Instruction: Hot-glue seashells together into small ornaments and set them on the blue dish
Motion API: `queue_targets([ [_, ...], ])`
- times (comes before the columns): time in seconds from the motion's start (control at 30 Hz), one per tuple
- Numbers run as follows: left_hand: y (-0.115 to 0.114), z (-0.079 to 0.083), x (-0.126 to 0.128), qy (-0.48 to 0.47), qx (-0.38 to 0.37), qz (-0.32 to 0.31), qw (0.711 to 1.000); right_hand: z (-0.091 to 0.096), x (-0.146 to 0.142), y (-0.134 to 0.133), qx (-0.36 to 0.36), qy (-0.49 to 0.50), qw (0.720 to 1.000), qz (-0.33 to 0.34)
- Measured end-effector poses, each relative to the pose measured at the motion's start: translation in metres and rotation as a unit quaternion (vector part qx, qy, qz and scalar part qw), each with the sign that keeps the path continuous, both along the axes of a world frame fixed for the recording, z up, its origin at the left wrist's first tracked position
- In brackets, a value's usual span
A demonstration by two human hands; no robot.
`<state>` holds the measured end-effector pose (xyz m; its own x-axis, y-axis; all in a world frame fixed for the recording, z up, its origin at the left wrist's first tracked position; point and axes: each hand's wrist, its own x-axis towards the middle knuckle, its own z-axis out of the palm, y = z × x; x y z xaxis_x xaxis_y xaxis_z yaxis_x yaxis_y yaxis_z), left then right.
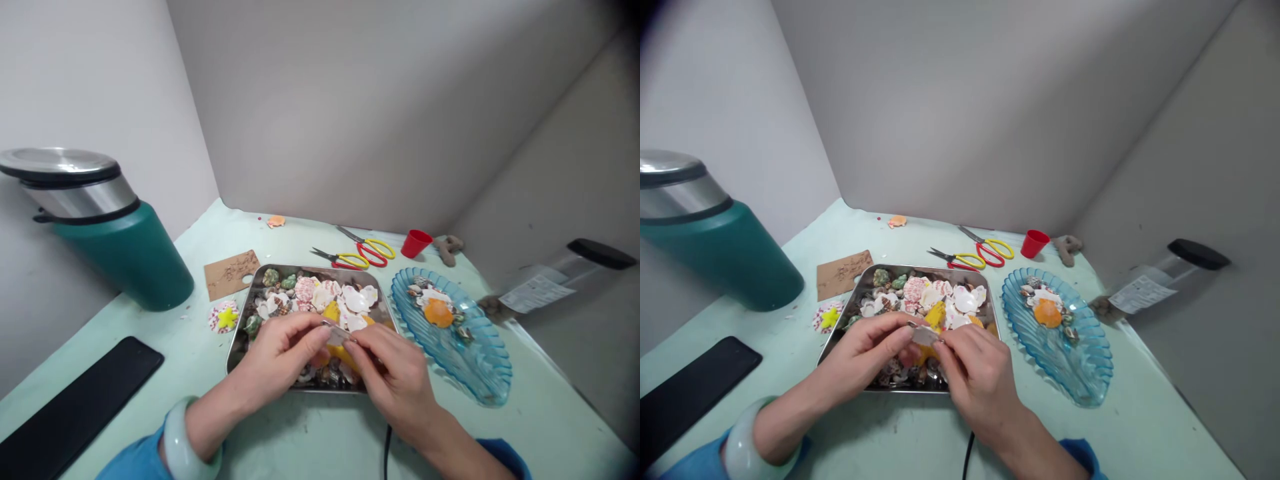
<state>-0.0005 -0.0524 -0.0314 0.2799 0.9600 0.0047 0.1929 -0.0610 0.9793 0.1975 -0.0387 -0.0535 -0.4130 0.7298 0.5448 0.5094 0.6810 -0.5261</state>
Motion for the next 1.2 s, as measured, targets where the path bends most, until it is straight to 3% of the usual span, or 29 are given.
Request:
queue_targets([
  [0.27,-0.0002,0.0001,0.0019,0.039,0.037,0.011,0.999,0.0009,0.0007,-0.0019,0.006,-0.003,1.0,0.013],
  [0.47,-0.001,0.0015,0.0024,0.04,-0.005,-0.001,0.999,-0.001,0.0014,-0.0019,0.03,0.023,0.999,0.034],
  [0.8,-0.0003,0.0051,0.0014,0.045,0.027,-0.02,0.998,-0.0002,0.0015,-0.0013,0.049,0.044,0.996,0.068],
  [1.1,0.003,0.0015,-0.002,0.062,0.136,-0.026,0.988,0.0052,0.0025,-0.0012,0.03,0.03,0.994,0.1],
  [1.2,0.0019,0.0043,-0.0017,0.061,0.136,-0.024,0.988,0.0066,0.0019,-0.0015,0.024,0.037,0.994,0.102],
])
